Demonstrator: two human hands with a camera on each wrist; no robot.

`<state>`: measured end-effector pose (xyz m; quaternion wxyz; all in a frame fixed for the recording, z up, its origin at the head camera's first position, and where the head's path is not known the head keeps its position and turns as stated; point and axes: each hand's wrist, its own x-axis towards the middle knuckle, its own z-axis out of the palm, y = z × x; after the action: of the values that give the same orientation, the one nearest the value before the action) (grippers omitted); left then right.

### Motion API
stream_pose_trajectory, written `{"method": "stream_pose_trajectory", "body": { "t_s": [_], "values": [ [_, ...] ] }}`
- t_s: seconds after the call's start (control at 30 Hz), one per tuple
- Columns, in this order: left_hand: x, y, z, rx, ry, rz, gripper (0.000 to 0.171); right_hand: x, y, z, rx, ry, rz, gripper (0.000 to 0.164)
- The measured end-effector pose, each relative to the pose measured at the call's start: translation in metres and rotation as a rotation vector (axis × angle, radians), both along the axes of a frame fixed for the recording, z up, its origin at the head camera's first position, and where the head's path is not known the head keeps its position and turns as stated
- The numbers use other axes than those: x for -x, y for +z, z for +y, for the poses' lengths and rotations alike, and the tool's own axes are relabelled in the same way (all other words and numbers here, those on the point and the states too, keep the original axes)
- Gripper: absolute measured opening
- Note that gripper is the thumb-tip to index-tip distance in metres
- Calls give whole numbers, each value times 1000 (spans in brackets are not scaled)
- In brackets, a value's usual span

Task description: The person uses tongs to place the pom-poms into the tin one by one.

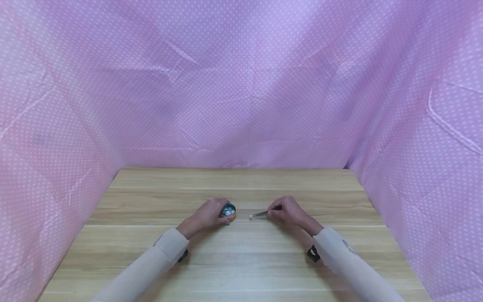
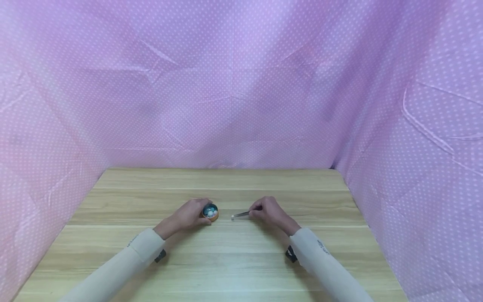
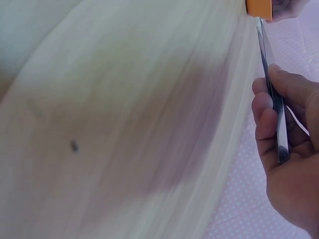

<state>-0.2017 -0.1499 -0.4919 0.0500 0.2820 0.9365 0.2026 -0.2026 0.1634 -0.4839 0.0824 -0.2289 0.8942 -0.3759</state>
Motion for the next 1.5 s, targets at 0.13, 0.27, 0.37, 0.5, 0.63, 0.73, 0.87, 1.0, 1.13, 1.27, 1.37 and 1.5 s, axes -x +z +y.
{"method": "stream_pose_trajectory", "body": {
  "t_s": [0.13, 0.27, 0.37, 0.5, 0.63, 0.73, 0.87, 1.0, 1.13, 1.27, 1.37, 1.5],
  "values": [
    [0, 1, 0, -4, 5, -11, 60, 2, 3, -6, -3, 7, 28, 7],
    [0, 2, 0, -1, 9, -10, 61, 4, 6, -12, 1, 0, 44, 7],
    [0, 2, 0, 1, 2, -6, 59, 5, 7, -17, 6, 1, 43, 8],
    [0, 3, 0, -6, -2, -19, 59, 6, 8, -23, 12, 5, 39, 9],
    [0, 3, 0, -8, -1, -30, 58, 6, 9, -28, 15, 3, 52, 9],
    [0, 2, 0, -9, -1, -30, 57, 6, 9, -32, 24, -1, 53, 9],
    [1, 0, -1, -13, 1, -19, 55, 6, 10, -36, 44, 6, 46, 9],
    [2, -1, -1, -15, -5, -12, 55, 7, 11, -39, 43, 5, 52, 10],
    [1, 0, -1, -24, -6, -6, 54, 7, 12, -42, 29, -5, 55, 10],
    [0, 1, -1, -27, -9, 2, 53, 7, 13, -45, 31, -3, 56, 10],
    [-1, 1, -1, -26, -15, 8, 51, 7, 12, -48, 38, 0, 58, 10],
    [-1, 1, 0, -24, -12, 6, 51, 8, 10, -51, 35, -3, 55, 9]
  ]
}}
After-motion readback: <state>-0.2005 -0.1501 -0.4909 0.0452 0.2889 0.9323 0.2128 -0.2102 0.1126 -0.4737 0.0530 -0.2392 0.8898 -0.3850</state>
